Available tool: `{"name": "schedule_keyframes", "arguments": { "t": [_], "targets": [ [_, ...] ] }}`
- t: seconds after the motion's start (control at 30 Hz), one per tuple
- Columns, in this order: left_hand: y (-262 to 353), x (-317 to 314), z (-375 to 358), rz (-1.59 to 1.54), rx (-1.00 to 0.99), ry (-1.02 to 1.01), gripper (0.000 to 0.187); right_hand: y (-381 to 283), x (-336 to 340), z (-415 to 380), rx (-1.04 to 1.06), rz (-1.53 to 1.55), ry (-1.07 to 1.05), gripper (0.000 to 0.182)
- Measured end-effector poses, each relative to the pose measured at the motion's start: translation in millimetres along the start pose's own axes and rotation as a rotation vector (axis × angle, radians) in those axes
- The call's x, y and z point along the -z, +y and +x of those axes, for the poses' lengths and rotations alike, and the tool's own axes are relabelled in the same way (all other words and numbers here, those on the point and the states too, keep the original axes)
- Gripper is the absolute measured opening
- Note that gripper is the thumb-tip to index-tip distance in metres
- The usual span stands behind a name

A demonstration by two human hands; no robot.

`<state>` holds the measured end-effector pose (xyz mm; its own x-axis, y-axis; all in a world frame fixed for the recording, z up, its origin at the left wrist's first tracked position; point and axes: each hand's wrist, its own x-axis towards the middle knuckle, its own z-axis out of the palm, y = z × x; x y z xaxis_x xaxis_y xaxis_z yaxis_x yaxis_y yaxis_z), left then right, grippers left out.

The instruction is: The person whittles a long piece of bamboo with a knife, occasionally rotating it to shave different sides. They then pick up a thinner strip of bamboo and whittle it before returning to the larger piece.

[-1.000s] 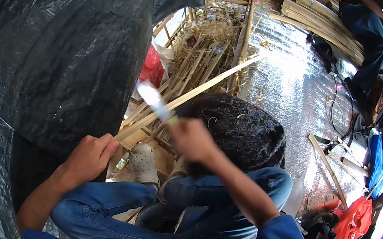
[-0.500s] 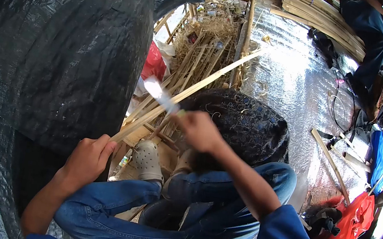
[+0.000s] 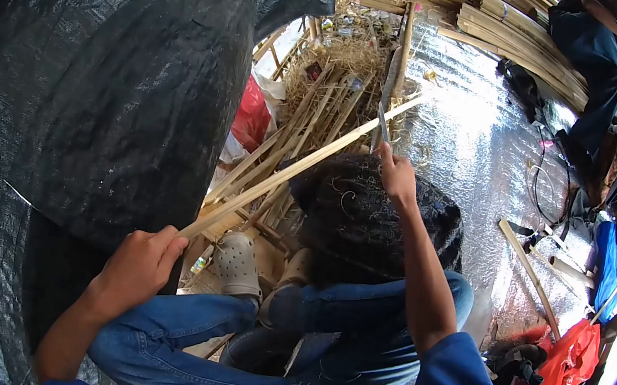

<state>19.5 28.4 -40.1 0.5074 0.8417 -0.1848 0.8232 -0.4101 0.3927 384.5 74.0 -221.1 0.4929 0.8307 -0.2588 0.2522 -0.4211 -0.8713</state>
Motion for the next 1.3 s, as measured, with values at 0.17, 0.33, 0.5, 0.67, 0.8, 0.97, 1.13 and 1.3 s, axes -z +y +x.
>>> {"name": "schedule_keyframes", "arguments": {
  "t": [0.17, 0.33, 0.5, 0.67, 0.8, 0.97, 1.13, 1.3],
  "targets": [
    [7.6, -1.7, 11.7, -0.053, 0.039, -0.054, 0.03, -36.1, -83.3, -112.4, 0.404, -0.024, -0.377, 0.05],
    [-2.7, -4.7, 11.2, -0.102, 0.016, -0.007, 0.029, -33.2, -75.4, -91.0, 0.412, -0.048, -0.247, 0.047],
    [-0.2, 0.2, 18.7, -0.112, 0.041, -0.05, 0.029, -36.6, 9.2, -22.6, 0.058, -0.014, -0.044, 0.056],
    [5.6, -2.2, 24.2, -0.196, 0.031, -0.106, 0.036, -76.6, 7.2, -96.6, 0.382, 0.014, -0.303, 0.042],
    [15.3, 7.1, 31.8, -0.163, 0.172, -0.231, 0.034, -84.4, -15.1, -130.6, 0.484, -0.27, -0.557, 0.042],
    [9.7, -1.1, 32.1, -0.05, 0.048, -0.067, 0.032, -62.4, -23.8, -116.0, 0.625, -0.305, -0.437, 0.045],
    [4.8, -8.9, 18.3, 0.079, 0.023, -0.029, 0.023, -79.2, 11.0, -113.3, 0.579, -0.196, -0.22, 0.047],
    [7.6, 7.5, 16.6, -0.02, -0.136, -0.053, 0.023, -73.6, 14.4, -91.6, 0.543, 0.064, -0.094, 0.043]
  ]
}}
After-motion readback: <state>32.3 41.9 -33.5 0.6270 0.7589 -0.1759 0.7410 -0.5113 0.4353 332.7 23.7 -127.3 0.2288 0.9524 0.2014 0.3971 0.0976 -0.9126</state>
